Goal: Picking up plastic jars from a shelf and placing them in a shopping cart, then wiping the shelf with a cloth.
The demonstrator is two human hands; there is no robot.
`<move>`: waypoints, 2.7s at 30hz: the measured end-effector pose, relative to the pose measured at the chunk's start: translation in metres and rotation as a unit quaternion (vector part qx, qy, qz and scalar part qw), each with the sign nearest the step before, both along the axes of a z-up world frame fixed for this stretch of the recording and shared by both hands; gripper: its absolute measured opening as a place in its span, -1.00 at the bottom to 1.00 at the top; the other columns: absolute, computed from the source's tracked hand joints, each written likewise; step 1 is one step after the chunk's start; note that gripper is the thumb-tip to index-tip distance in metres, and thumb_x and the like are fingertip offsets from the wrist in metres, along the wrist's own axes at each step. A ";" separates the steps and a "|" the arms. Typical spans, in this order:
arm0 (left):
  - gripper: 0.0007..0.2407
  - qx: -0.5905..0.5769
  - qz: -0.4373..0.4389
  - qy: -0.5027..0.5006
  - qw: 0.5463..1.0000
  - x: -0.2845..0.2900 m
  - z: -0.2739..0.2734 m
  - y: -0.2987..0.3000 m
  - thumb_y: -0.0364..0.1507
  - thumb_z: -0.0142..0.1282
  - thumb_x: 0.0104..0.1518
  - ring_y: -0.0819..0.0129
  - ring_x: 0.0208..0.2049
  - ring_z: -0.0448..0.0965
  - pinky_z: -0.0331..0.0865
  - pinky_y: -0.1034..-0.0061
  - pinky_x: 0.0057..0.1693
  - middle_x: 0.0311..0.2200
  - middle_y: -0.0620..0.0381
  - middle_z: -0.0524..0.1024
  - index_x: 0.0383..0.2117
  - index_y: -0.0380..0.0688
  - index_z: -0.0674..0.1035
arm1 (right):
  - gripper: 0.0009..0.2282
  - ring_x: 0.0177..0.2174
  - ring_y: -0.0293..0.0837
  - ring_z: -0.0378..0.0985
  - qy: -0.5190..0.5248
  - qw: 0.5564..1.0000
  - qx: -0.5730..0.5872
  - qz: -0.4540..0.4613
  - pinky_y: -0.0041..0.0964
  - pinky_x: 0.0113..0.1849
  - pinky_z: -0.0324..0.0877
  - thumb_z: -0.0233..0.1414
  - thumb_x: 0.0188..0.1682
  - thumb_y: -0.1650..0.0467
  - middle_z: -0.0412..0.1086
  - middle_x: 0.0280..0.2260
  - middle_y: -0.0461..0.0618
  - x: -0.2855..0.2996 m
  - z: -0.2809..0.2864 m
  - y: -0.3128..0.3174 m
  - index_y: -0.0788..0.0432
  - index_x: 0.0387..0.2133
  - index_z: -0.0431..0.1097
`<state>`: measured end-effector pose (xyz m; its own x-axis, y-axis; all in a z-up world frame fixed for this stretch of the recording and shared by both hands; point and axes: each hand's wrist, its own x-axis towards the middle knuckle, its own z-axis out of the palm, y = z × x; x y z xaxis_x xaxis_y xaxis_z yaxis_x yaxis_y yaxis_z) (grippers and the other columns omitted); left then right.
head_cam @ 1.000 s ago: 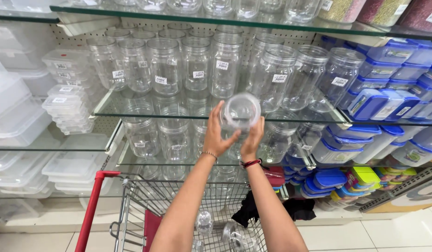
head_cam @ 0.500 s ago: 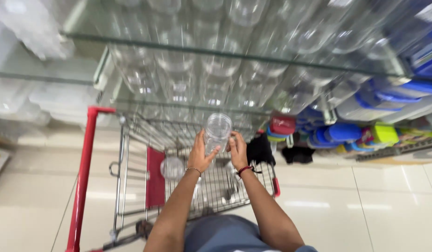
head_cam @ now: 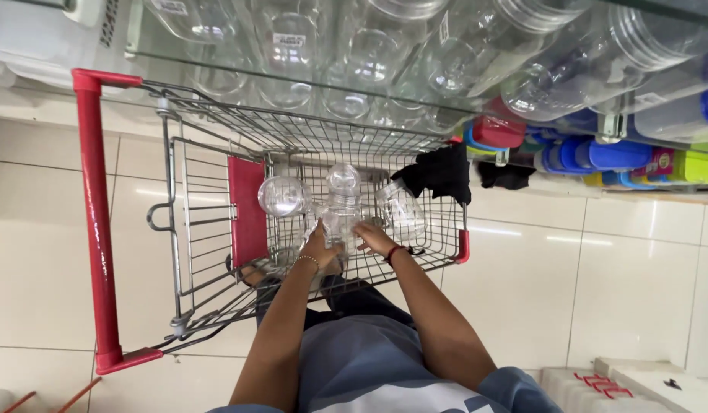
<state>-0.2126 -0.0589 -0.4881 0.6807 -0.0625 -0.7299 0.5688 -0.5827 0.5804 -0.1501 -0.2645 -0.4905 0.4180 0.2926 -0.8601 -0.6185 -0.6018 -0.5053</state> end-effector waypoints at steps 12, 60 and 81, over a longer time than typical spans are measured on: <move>-0.47 0.035 -0.171 0.080 0.981 0.005 -0.003 -0.024 -0.47 0.07 0.16 0.13 0.20 0.46 0.34 0.34 0.28 0.23 0.02 0.40 0.33 0.12 0.30 | -0.52 0.25 0.03 0.22 -0.086 0.977 -0.020 0.193 -0.19 0.22 0.13 -0.09 0.08 0.29 0.15 0.31 0.14 -0.030 -0.070 -0.032 0.15 0.29 0.18; -0.30 -0.165 0.099 -0.622 0.759 0.387 0.448 -0.032 -0.06 0.06 0.27 0.01 0.33 0.13 0.07 0.21 0.36 0.31 -0.16 0.12 0.45 -0.07 0.05 | -0.23 0.38 0.10 -0.13 -0.668 0.671 0.109 -0.303 -0.08 0.30 -0.16 -0.23 0.06 -0.06 -0.13 0.41 0.20 0.290 0.494 0.036 0.18 0.40 -0.14; -0.04 -0.051 0.087 -0.669 0.737 0.111 0.235 -0.015 0.06 0.20 -0.01 -0.14 0.33 0.27 0.19 0.18 0.37 0.33 -0.36 0.21 0.40 -0.28 -0.04 | -0.16 0.26 0.32 0.17 -0.830 0.541 0.082 -0.108 0.19 0.26 0.16 0.01 -0.01 -0.07 0.06 0.26 0.31 0.076 0.257 0.020 0.19 0.40 -0.08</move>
<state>-0.1012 -0.0735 -0.2532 0.7908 0.1033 0.6033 -0.4900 -0.4837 0.7252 -0.0740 -0.2443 -0.2333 0.6140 0.0988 0.7831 0.7230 -0.4685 -0.5077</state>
